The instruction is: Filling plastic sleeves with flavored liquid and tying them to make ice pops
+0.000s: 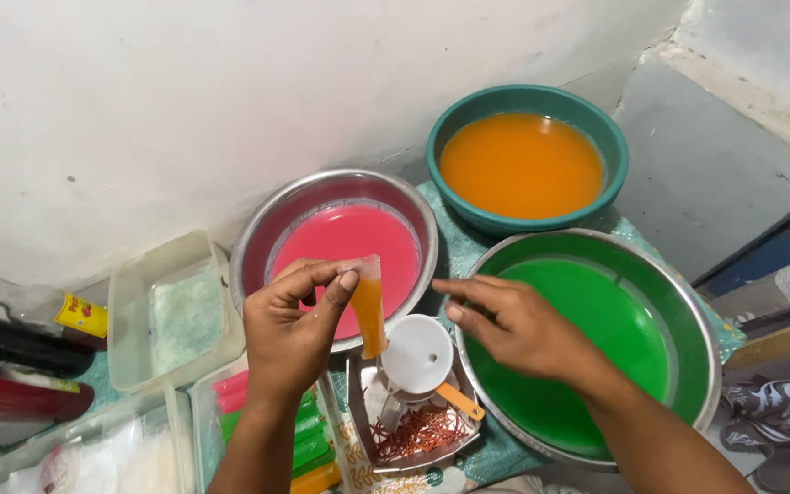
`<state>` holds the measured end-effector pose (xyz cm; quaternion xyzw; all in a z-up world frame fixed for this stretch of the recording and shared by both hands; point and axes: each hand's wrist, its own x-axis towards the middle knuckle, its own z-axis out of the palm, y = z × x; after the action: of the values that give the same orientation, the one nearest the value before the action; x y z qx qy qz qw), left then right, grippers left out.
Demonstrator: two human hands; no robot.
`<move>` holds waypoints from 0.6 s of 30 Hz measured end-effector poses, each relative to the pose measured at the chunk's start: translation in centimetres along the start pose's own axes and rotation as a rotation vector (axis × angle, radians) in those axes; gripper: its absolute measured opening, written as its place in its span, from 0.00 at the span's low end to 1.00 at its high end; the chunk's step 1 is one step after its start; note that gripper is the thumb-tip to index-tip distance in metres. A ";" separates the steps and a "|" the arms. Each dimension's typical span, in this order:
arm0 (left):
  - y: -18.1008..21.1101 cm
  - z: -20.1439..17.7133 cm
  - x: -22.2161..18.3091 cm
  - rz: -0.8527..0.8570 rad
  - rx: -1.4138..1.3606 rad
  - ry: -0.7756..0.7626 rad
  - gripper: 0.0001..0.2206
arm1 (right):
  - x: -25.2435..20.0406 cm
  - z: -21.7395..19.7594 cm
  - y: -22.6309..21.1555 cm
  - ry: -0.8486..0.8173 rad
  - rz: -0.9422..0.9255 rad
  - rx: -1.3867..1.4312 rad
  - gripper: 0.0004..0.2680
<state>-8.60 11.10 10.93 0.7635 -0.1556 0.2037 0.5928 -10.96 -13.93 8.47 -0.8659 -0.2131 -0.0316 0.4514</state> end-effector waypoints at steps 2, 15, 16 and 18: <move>0.3 1.0 0.9 -0.002 0.003 -0.021 0.04 | 1.0 0.0 1.0 0.098 -0.041 0.064 0.13; -1.9 12.2 7.4 -0.209 -0.056 -0.116 0.06 | 7.1 0.6 10.0 0.507 0.092 0.699 0.13; -2.3 12.9 7.8 -0.209 -0.056 -0.109 0.06 | 7.3 0.5 10.8 0.501 0.089 0.698 0.13; -3.1 14.3 8.6 -0.271 -0.015 -0.124 0.06 | 7.6 0.3 12.4 0.511 0.177 0.753 0.15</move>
<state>2.23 -1.93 9.51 0.7841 -0.0892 0.0731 0.6098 0.79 -17.37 0.65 -0.6209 -0.0169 -0.1255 0.7736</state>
